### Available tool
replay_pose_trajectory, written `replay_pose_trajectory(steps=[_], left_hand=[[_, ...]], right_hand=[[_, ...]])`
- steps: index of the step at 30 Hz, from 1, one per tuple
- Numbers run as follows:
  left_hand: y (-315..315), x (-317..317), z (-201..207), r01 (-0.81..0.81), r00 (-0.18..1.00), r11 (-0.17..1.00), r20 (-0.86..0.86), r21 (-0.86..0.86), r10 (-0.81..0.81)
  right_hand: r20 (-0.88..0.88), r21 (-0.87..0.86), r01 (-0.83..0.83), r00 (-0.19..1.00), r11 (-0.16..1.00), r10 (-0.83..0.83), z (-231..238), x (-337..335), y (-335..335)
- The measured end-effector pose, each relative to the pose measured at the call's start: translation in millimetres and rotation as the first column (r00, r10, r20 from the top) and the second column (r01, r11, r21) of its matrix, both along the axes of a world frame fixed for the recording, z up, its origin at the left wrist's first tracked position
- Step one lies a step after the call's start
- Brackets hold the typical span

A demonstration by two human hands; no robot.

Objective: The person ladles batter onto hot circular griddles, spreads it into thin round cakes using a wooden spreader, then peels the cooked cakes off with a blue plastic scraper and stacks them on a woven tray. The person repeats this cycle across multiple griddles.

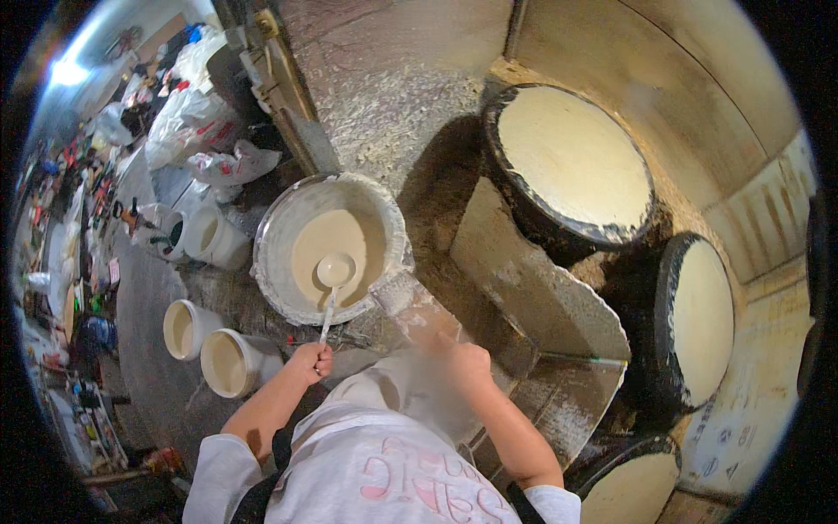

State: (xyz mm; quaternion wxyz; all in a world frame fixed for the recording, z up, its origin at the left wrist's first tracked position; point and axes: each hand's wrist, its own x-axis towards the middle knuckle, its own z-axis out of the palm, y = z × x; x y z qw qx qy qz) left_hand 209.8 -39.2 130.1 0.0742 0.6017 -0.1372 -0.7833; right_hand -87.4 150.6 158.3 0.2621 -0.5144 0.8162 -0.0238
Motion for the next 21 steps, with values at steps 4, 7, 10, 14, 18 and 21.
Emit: replay_pose_trajectory(steps=[4, 7, 10, 14, 18, 21], left_hand=[[-11, 14, 1, 0.154, 0.986, 0.986, -0.061, -0.069, -0.158], [-23, 30, -3, 0.278, 0.958, 0.956, -0.041, -0.095, -0.282], [-47, 59, -5, 0.375, 0.920, 0.920, -0.075, -0.112, -0.384], [-95, 109, -1, 0.496, 0.864, 0.857, -0.020, -0.144, -0.503], [-162, 120, 8, 0.783, 0.621, 0.577, 0.269, -0.231, -0.736], [-203, 126, 24, 0.911, 0.409, 0.332, 0.419, -0.246, -0.811]], right_hand=[[0.205, -0.199, 0.225, 0.961, 0.954, -0.184, -2, 26, 17], [0.713, -0.104, 0.334, 0.681, 0.937, -0.164, 11, 45, 24], [0.902, 0.103, 0.431, 0.339, 0.896, -0.267, 12, 78, -4], [0.991, 0.130, 0.561, -0.040, 0.818, -0.130, -31, 151, -87], [0.959, 0.252, 0.715, -0.275, 0.652, -0.070, -94, 233, -181], [0.957, 0.258, 0.641, -0.272, 0.723, -0.101, -123, 284, -222]])
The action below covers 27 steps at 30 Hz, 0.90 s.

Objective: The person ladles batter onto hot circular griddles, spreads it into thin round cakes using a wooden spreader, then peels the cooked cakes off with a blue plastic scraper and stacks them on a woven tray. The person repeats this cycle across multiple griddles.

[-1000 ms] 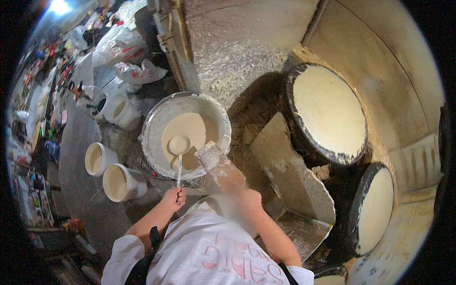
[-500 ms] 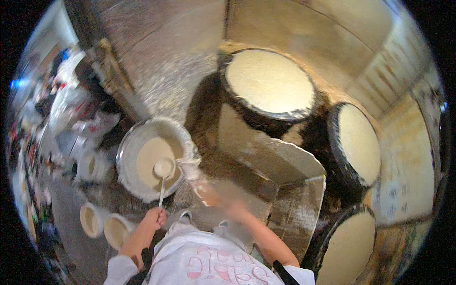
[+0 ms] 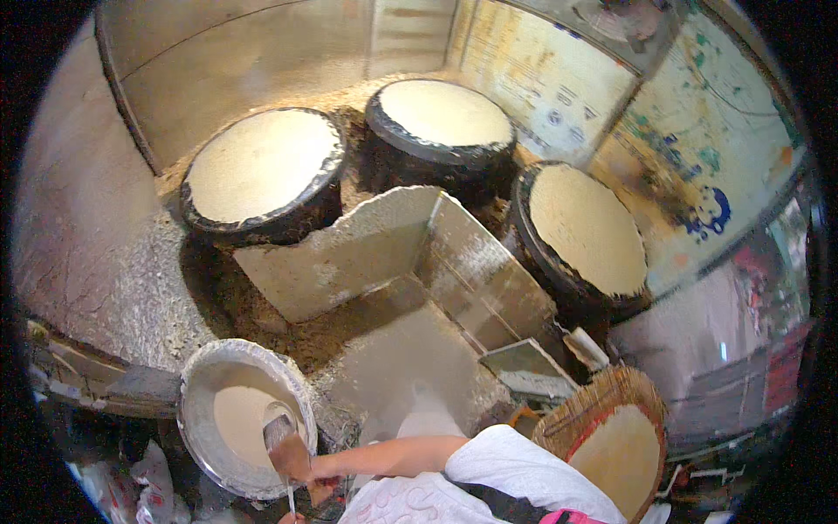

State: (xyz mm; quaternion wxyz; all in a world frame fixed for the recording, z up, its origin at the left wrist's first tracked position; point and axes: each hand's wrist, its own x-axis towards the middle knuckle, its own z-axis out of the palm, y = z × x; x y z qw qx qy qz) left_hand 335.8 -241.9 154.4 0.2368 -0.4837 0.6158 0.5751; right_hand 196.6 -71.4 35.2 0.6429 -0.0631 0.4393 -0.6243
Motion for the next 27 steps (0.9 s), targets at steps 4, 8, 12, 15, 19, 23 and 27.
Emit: replay_pose_trajectory(steps=[4, 8, 12, 15, 19, 23, 27], left_hand=[[-46, 1, 28, 0.371, 0.929, 0.896, 0.076, -0.244, -0.363], [-74, -8, 48, 0.640, 0.731, 0.561, 0.192, -0.525, -0.655], [-63, -37, 40, 0.568, 0.622, 0.260, 0.201, -0.781, -0.756], [-32, -45, 24, 0.575, 0.638, 0.390, 0.096, -0.719, -0.764], [61, -56, -26, 0.466, 0.261, 0.579, -0.521, -0.669, -0.813], [127, -26, -33, 0.760, -0.026, 0.262, -0.431, -0.595, -0.902], [171, -10, -77, 0.944, 0.081, 0.224, -0.488, -0.242, -0.869]], right_hand=[[-0.010, 0.179, -0.468, 0.879, 0.866, 0.477, 7, 36, 2], [-0.093, 0.216, -0.234, 0.961, 0.948, 0.259, 21, 25, 47], [-0.144, 0.212, 0.352, 0.934, 0.912, -0.327, 28, 20, 121], [-0.204, 0.064, 0.800, 0.595, 0.596, -0.777, 47, 29, 183], [-0.414, 0.139, 0.988, 0.122, 0.070, -0.902, 105, 59, 267], [-0.549, -0.257, 0.917, -0.398, -0.305, -0.735, 201, 162, 336], [-0.520, -0.546, 0.565, -0.807, -0.619, -0.279, 314, 304, 390]])
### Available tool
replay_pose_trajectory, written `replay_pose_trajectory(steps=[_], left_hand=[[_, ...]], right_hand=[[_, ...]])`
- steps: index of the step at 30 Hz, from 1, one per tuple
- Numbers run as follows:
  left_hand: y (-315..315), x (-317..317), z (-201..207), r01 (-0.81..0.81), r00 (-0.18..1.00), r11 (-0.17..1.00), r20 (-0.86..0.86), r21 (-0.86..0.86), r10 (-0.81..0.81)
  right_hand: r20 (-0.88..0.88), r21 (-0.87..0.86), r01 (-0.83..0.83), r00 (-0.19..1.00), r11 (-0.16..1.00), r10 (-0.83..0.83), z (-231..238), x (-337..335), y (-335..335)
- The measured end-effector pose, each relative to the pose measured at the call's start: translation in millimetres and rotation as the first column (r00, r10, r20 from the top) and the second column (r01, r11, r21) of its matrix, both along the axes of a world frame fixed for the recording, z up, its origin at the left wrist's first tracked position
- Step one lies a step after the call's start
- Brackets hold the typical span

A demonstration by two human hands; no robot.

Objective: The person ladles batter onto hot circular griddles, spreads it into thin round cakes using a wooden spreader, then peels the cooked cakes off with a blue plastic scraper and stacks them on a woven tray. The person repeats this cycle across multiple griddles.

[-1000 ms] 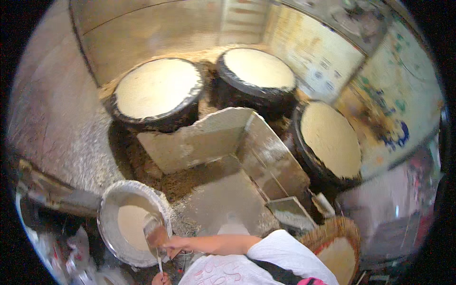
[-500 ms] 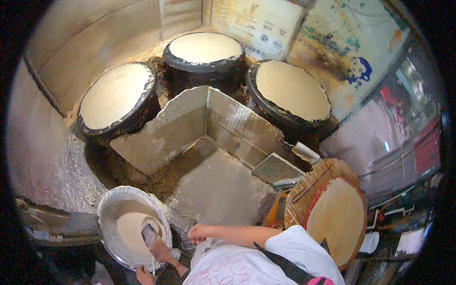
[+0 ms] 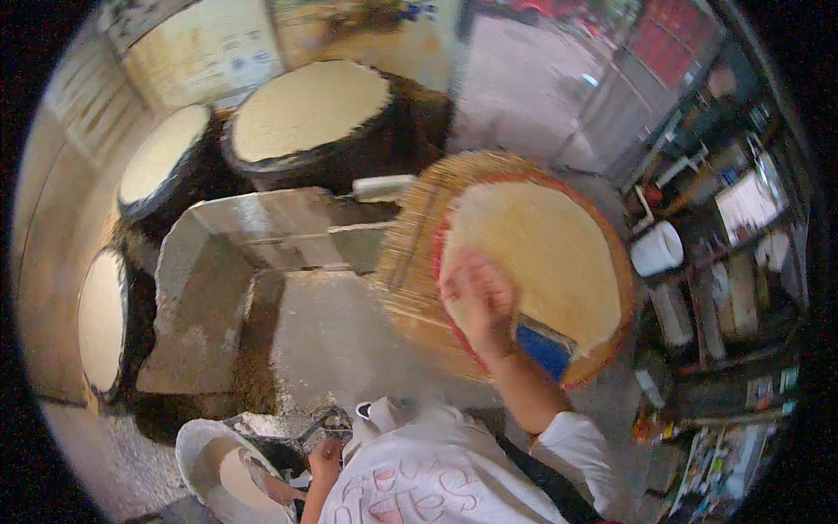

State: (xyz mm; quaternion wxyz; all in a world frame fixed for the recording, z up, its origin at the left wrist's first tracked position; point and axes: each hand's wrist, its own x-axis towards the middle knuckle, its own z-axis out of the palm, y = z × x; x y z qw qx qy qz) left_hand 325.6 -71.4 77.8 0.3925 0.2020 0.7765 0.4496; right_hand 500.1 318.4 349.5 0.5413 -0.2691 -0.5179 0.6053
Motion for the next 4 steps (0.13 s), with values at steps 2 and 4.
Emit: replay_pose_trajectory(steps=[2, 4], left_hand=[[8, 7, -30, 0.095, 0.993, 0.995, 0.073, 0.034, -0.097], [18, 13, -61, 0.279, 0.958, 0.960, -0.068, 0.005, -0.278]], right_hand=[[-0.081, 0.339, 0.277, 0.961, 0.899, -0.266, 59, 79, 16], [-0.152, 0.564, 0.462, 0.873, 0.685, -0.463, 121, 150, 12]])
